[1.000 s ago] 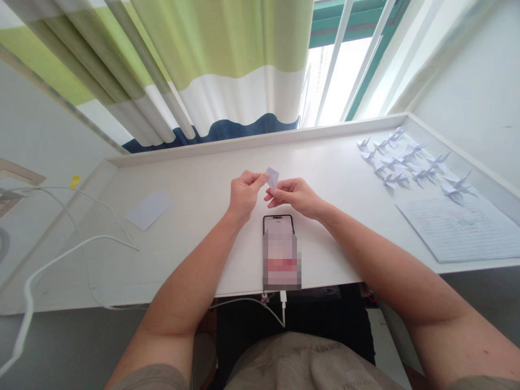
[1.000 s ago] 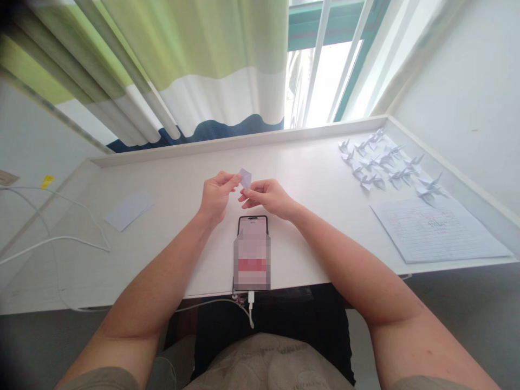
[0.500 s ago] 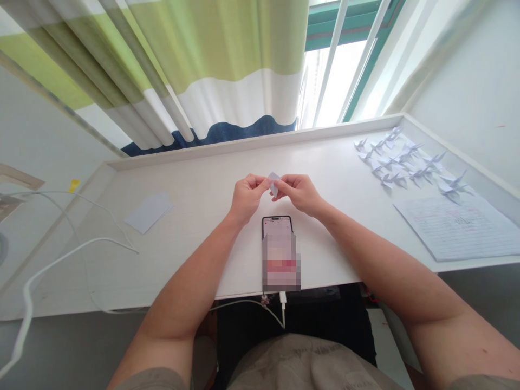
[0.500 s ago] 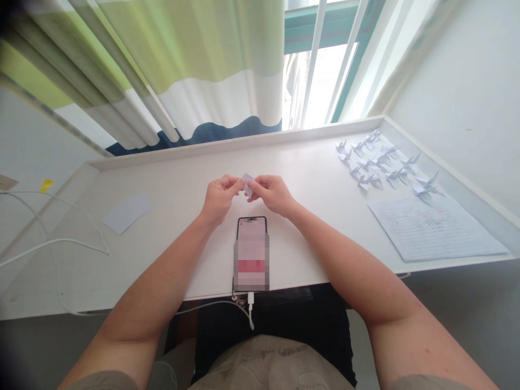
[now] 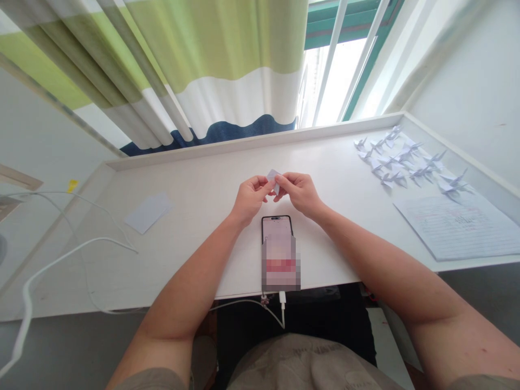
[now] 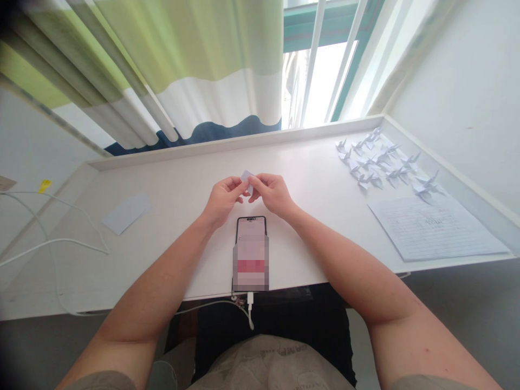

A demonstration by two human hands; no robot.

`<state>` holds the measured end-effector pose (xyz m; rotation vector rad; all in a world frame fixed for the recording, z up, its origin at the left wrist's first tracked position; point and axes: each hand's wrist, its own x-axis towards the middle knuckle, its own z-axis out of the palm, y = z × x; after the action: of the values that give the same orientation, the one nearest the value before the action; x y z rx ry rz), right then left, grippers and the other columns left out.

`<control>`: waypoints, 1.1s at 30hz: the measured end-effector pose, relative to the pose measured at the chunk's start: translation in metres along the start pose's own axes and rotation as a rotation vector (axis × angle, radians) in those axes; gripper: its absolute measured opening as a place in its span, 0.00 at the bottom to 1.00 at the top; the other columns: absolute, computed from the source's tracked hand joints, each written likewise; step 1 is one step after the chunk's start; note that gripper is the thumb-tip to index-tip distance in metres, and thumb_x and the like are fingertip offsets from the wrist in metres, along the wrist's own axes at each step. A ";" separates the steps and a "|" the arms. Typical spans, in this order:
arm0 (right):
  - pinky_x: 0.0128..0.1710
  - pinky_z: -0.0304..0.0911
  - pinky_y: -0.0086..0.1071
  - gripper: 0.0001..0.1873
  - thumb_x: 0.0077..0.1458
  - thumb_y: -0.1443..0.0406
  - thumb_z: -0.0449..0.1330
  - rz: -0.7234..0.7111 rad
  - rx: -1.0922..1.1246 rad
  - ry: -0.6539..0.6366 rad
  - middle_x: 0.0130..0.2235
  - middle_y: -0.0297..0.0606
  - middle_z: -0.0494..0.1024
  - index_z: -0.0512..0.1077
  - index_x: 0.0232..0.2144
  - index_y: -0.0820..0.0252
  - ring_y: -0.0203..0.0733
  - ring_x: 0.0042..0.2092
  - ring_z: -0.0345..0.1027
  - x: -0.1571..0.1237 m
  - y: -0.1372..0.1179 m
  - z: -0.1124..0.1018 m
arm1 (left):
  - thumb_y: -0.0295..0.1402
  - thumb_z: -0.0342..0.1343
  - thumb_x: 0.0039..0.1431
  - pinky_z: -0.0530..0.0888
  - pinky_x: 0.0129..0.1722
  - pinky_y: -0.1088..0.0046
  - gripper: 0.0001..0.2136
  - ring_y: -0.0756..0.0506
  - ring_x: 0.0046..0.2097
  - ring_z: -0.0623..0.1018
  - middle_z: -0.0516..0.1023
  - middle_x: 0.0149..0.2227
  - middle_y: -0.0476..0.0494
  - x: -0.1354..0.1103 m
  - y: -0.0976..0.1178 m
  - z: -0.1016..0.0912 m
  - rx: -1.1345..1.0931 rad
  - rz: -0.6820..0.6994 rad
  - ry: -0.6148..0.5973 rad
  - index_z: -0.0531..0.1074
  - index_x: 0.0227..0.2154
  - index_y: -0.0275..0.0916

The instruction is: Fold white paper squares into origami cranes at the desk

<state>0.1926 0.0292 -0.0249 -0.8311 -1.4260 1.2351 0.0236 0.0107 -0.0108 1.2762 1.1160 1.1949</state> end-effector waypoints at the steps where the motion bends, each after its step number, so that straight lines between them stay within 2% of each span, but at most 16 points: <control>1: 0.28 0.71 0.33 0.29 0.59 0.39 0.69 -0.004 -0.011 0.011 0.24 0.34 0.79 0.78 0.27 0.58 0.38 0.25 0.75 0.000 0.000 0.000 | 0.50 0.73 0.58 0.71 0.31 0.74 0.20 0.49 0.34 0.80 0.79 0.30 0.47 -0.001 0.000 0.001 -0.009 -0.014 0.001 0.75 0.31 0.39; 5: 0.22 0.60 0.31 0.30 0.60 0.39 0.68 -0.017 -0.074 0.067 0.18 0.29 0.71 0.75 0.23 0.57 0.32 0.19 0.63 -0.002 -0.005 -0.001 | 0.51 0.69 0.62 0.73 0.31 0.74 0.20 0.49 0.33 0.82 0.82 0.33 0.45 -0.004 0.000 0.004 -0.016 -0.076 -0.065 0.74 0.32 0.38; 8: 0.21 0.56 0.31 0.33 0.59 0.39 0.68 0.001 -0.086 0.117 0.17 0.29 0.68 0.71 0.19 0.56 0.31 0.19 0.60 -0.001 -0.007 -0.001 | 0.49 0.69 0.63 0.74 0.32 0.73 0.19 0.49 0.31 0.82 0.83 0.32 0.44 -0.004 0.000 0.007 -0.027 -0.090 -0.104 0.75 0.34 0.37; 12: 0.21 0.57 0.31 0.34 0.59 0.38 0.68 0.013 -0.071 0.140 0.18 0.29 0.68 0.68 0.18 0.56 0.32 0.19 0.61 -0.001 -0.007 0.001 | 0.46 0.70 0.64 0.74 0.34 0.73 0.17 0.48 0.31 0.82 0.82 0.29 0.44 -0.005 0.002 0.008 -0.017 -0.060 -0.112 0.75 0.34 0.36; 20: 0.21 0.58 0.32 0.34 0.59 0.36 0.66 0.028 -0.083 0.125 0.19 0.31 0.69 0.68 0.19 0.54 0.34 0.21 0.60 -0.001 -0.006 0.002 | 0.52 0.62 0.69 0.72 0.27 0.73 0.20 0.48 0.29 0.83 0.87 0.38 0.39 -0.004 -0.002 0.007 0.033 -0.084 -0.184 0.73 0.35 0.38; 33: 0.22 0.57 0.34 0.34 0.60 0.35 0.64 -0.003 -0.112 0.172 0.19 0.30 0.66 0.68 0.20 0.53 0.36 0.22 0.59 -0.001 -0.002 0.004 | 0.49 0.65 0.67 0.72 0.29 0.73 0.19 0.44 0.33 0.87 0.87 0.35 0.36 -0.003 -0.003 0.011 0.009 -0.010 -0.185 0.74 0.34 0.37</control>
<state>0.1890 0.0270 -0.0228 -0.9870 -1.3657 1.0615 0.0342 0.0066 -0.0143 1.3568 0.9925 1.0420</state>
